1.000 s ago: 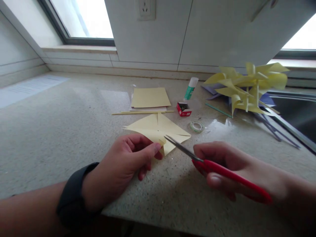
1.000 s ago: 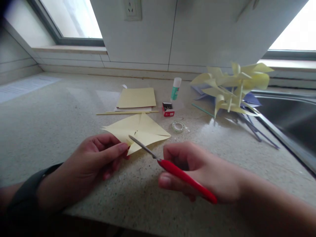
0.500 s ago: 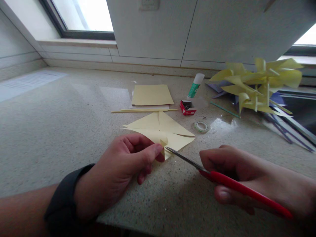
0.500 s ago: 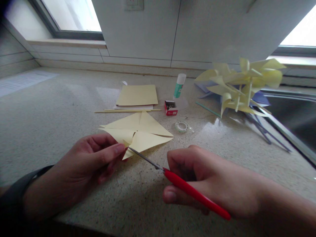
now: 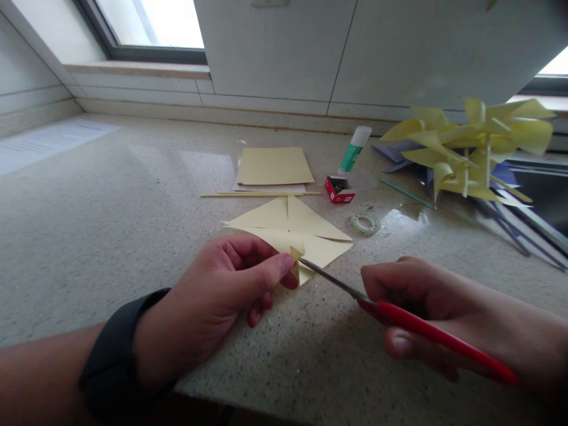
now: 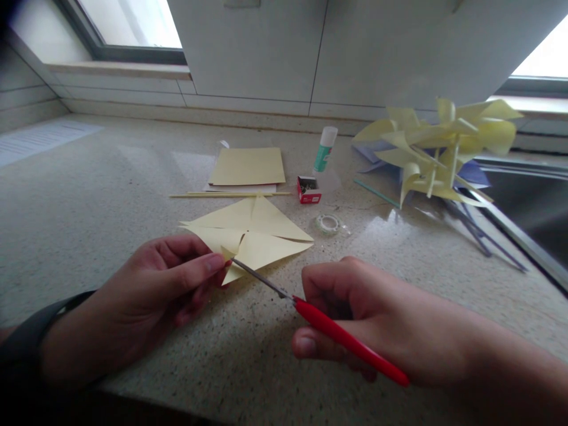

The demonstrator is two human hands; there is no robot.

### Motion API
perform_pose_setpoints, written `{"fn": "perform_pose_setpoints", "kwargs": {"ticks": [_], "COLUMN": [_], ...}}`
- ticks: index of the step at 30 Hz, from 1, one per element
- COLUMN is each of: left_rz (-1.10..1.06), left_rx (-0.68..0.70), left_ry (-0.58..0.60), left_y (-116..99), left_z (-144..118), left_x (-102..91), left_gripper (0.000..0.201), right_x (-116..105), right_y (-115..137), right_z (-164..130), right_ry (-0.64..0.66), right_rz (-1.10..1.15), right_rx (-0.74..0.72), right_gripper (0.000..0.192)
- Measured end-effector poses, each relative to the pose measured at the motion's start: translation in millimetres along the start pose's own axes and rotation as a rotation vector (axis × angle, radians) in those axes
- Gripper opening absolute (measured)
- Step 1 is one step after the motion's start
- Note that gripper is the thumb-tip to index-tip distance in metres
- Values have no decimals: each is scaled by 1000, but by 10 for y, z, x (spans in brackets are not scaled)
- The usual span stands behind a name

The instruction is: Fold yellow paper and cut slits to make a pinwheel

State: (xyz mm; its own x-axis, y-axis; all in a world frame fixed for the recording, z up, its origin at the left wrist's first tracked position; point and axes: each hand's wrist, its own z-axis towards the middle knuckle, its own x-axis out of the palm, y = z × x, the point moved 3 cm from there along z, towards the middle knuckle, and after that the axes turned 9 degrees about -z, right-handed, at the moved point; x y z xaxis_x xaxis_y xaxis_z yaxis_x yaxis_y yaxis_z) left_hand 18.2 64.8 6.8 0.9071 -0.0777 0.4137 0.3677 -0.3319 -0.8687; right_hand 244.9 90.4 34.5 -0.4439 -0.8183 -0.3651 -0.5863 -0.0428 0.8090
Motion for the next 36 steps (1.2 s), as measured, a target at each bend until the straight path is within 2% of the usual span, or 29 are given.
{"fn": "perform_pose_setpoints", "kwargs": {"ticks": [13,21,24,28,33,36], "left_rz": [18,-9,-36,-103,-156,-188], "left_rx": [14,13,15,54,94,106], "left_ry": [-5,-15,-36,-81,-89,-93], "left_y": [-1,7,4,-19,-40,-46], "left_z": [5,-11,-13,-8,-13,-22], "left_x": [4,-5,-8,13,55,59], "left_gripper": [23,21,20,23,25,22], "right_x": [16,9,34,142,317,369], "right_y": [-38,-100,-173,-198,-31,57], "right_z": [7,4,-20,-25,42,77], "right_ry": [-2,-25,-82,-226,-384,-409], "right_rz": [31,-163,-281,-454,-534,-523], "right_rx": [12,-21,-29,-20,-81,-114], "right_gripper": [40,36,34,36,36,34]}}
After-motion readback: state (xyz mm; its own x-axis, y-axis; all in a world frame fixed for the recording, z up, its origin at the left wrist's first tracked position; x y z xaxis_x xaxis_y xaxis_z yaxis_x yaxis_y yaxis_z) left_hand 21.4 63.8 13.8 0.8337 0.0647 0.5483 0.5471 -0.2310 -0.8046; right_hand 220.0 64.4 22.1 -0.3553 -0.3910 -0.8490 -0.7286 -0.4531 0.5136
